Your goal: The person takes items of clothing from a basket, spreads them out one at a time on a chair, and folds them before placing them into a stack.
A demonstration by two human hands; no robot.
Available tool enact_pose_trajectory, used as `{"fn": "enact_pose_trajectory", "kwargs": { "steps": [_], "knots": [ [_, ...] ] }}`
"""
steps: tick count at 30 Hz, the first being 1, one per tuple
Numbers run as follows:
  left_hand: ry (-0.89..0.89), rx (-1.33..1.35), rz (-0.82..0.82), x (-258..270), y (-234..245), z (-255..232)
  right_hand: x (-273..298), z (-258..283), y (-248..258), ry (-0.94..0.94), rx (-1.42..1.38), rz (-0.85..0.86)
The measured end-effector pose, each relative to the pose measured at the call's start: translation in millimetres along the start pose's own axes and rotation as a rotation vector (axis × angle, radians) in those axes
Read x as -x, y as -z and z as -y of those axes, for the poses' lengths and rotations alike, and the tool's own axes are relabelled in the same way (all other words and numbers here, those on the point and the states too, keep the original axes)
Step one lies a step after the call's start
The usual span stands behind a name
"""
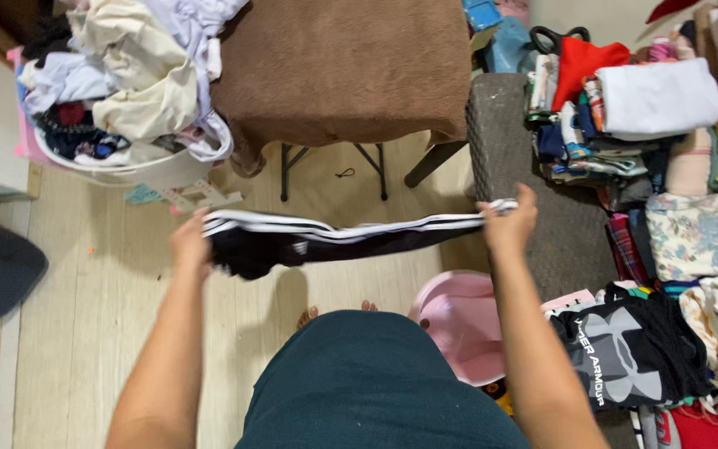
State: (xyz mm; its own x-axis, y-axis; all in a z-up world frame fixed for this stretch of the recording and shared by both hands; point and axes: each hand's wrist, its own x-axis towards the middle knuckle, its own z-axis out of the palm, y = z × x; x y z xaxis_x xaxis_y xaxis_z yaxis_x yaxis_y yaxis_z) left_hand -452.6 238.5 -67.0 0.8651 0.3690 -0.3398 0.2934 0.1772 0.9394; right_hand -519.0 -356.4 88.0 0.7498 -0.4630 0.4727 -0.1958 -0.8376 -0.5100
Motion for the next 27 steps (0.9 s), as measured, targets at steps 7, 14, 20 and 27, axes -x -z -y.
{"fn": "enact_pose_trajectory", "kwargs": {
  "steps": [7, 14, 20, 27],
  "knots": [
    [0.177, 0.120, 0.527, 114.0, -184.5, -23.0, 77.1, 210.0, -28.7, 0.314, -0.720, 0.796],
    [-0.657, -0.494, 0.722, 179.0, -164.1, -96.3, 15.6, 200.0, -50.4, 0.220, -0.731, 0.585],
    [-0.852, -1.091, 0.670, 161.6, -139.7, -114.5, -19.7, 143.2, -81.7, 0.107, -0.772, 0.643],
    [-1.125, -1.179, 0.593, 130.3, -132.6, -169.2, -7.3, 154.5, -53.1, 0.617, -0.059, 0.660]
  ]
}}
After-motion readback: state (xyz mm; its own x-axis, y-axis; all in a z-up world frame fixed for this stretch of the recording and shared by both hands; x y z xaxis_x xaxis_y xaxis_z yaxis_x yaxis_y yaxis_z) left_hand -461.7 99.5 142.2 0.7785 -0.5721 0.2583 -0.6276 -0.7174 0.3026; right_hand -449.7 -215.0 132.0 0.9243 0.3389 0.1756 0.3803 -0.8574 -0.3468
